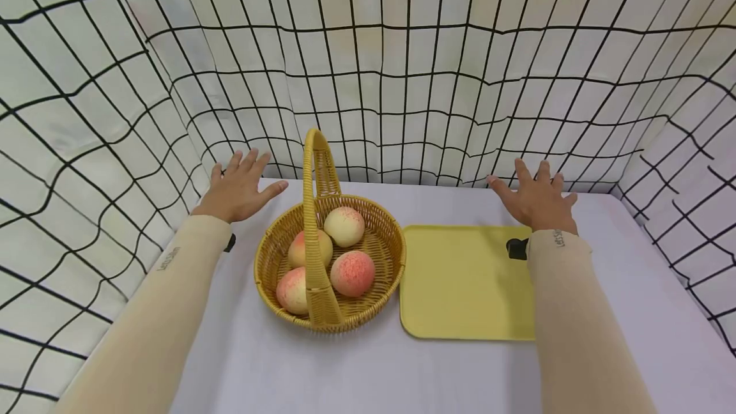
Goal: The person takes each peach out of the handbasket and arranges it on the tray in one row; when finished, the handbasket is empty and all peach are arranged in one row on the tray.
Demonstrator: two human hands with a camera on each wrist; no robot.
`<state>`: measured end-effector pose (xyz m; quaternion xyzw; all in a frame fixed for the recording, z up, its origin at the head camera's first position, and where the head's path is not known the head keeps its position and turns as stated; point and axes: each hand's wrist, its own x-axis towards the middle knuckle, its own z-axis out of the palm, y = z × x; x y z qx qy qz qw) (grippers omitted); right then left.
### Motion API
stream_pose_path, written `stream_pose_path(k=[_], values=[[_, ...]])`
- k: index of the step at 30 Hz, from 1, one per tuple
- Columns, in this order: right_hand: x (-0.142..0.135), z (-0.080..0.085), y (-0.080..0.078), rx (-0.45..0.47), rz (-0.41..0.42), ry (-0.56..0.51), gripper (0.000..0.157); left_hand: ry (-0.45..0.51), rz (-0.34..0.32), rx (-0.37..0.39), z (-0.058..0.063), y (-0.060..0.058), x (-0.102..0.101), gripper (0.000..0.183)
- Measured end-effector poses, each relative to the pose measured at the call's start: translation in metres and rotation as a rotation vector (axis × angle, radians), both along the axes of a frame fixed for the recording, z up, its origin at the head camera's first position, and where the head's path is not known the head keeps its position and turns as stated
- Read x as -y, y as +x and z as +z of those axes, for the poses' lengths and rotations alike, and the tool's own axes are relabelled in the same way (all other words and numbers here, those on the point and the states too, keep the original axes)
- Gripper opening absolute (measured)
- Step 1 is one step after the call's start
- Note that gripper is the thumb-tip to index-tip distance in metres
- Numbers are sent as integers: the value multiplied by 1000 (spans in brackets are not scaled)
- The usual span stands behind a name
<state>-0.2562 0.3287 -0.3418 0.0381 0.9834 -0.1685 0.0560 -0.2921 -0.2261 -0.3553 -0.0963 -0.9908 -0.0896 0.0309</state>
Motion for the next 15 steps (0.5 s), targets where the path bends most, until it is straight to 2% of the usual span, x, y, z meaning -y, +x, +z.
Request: stream_pose_path(k=[4,8,15], values=[[1,0,1,-2,9,-11,105,30,-4,23,6,1,-2,98],[8,0,0,-10,43,-22,102,108,-3,75,10,7,0,94],[37,0,5,-30,139,-204,98,405,-1,230,6,28,5,89]])
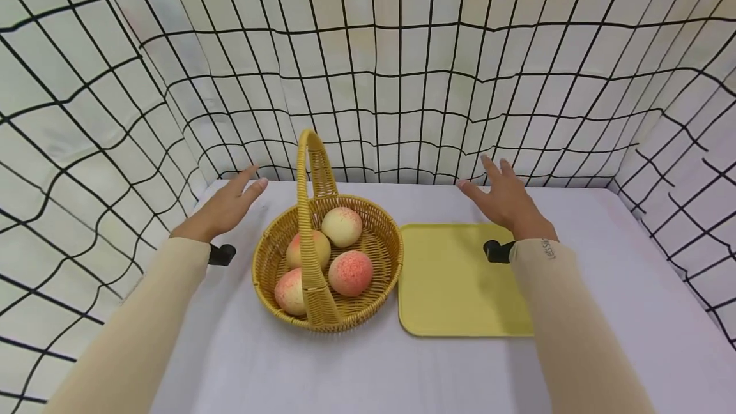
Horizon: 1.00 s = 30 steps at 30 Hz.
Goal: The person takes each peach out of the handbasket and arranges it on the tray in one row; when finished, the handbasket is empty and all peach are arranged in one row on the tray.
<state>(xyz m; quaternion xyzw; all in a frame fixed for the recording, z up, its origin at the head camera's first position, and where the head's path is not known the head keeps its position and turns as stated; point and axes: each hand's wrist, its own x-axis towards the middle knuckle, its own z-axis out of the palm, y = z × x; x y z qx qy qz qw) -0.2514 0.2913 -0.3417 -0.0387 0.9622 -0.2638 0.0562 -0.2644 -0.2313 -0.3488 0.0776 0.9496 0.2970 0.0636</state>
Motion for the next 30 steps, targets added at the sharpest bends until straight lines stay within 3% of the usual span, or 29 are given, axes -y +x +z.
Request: stream_pose_path(k=[5,16,21,30], values=[[36,-1,11,-53,83,-97,93,141,6,63,-9,17,2,88],[110,-11,33,-54,259,-305,87,323,-6,86,-32,51,4,82],[138,-15,42,-25,338,-399,86,360,-14,103,-37,62,7,79],[164,-20,57,-61,429,-425,78,388,-17,113,-47,79,6,67]])
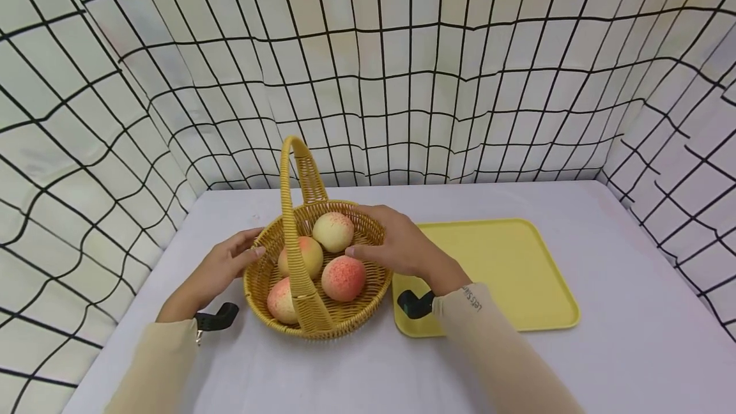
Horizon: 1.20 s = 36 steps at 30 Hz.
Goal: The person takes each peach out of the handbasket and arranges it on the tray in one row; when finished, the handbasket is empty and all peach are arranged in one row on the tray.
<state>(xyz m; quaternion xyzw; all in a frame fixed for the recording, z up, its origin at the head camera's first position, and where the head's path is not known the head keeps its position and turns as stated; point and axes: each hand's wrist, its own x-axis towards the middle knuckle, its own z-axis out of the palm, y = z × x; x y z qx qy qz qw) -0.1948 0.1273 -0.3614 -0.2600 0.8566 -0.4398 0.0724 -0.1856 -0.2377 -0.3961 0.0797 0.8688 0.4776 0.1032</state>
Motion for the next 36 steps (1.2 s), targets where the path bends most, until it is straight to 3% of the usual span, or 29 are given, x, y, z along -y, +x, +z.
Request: stream_pose_path(k=[6,12,17,36], values=[[13,-1,2,54,119,23,75,74,-1,-16,-9,5,-1,60],[22,-2,-2,74,189,123,67,98,23,10,-14,3,-2,59],[27,0,-2,86,206,188,67,119,40,50,-13,5,-2,60],[42,-6,-3,65,212,362,66,177,49,74,-17,5,1,58]])
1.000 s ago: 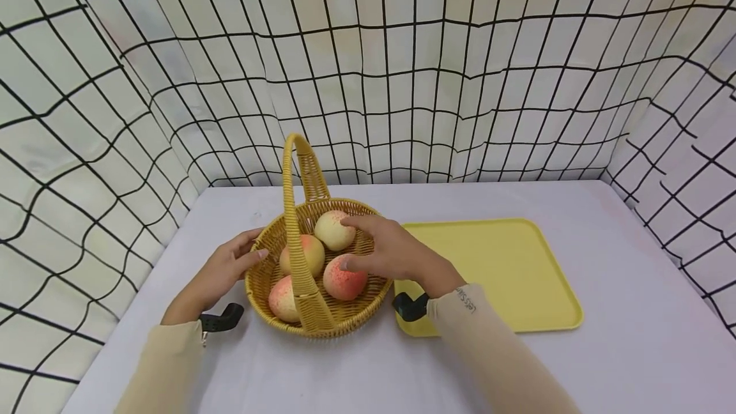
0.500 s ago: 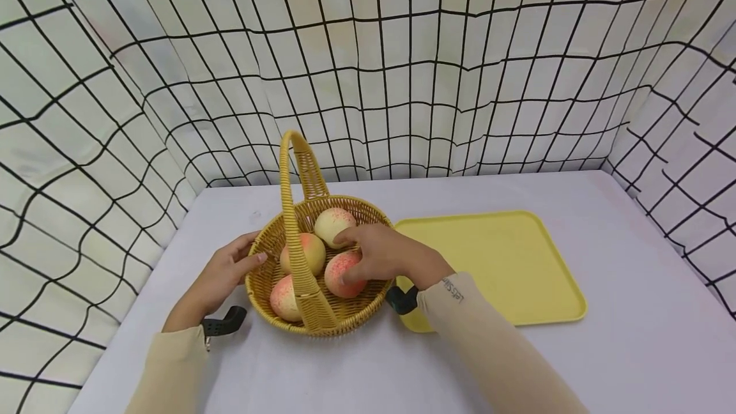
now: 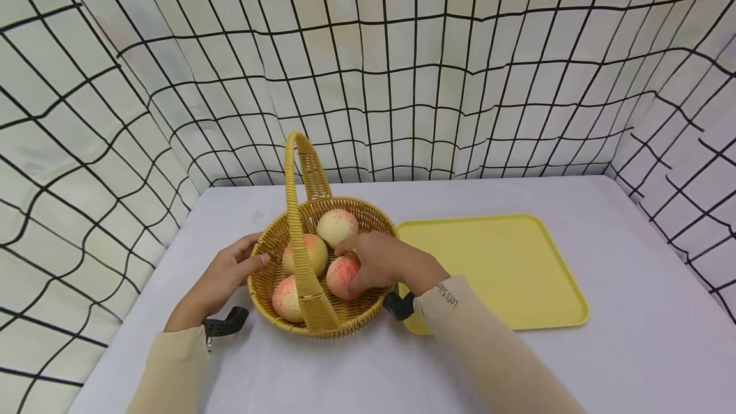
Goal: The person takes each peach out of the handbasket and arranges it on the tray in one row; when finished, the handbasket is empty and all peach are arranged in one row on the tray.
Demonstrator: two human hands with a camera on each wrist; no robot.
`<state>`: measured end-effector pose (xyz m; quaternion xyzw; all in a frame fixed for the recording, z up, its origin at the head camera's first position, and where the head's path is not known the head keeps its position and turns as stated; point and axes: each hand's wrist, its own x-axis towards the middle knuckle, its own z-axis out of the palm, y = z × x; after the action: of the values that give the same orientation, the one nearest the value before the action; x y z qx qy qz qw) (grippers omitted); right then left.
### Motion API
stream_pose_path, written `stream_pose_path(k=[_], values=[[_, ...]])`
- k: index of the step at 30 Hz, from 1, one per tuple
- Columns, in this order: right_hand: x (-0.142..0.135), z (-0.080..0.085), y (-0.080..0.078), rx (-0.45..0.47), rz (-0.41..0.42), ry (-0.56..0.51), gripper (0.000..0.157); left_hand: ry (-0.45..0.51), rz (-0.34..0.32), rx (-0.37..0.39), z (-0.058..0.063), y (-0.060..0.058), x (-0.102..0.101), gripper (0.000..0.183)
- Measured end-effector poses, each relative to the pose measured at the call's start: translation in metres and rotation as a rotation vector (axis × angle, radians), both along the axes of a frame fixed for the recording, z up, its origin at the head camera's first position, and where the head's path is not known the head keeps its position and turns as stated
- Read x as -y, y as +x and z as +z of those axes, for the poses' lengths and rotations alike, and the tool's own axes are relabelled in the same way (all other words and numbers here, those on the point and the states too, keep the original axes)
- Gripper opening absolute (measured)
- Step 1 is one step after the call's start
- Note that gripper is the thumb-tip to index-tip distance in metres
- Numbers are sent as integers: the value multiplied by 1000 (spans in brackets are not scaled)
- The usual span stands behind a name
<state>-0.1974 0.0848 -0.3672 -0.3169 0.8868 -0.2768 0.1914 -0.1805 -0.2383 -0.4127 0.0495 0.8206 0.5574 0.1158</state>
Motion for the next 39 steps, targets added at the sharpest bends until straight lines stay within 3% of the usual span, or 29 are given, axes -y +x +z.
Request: stream_pose_path(k=[7,18,30,39], values=[[5,-5,0,8,18,-1,63,3,2,14,0,1,0,57],[5,-6,2,-65,38,-3,56,3,2,16,0,3,0,57],[-7,-3,2,-59,12,-189,55,-8,-8,1,2,1,0,56],[-26,4,7,-26,-72,-257,51,-33,8,-13,4,3,-4,55]])
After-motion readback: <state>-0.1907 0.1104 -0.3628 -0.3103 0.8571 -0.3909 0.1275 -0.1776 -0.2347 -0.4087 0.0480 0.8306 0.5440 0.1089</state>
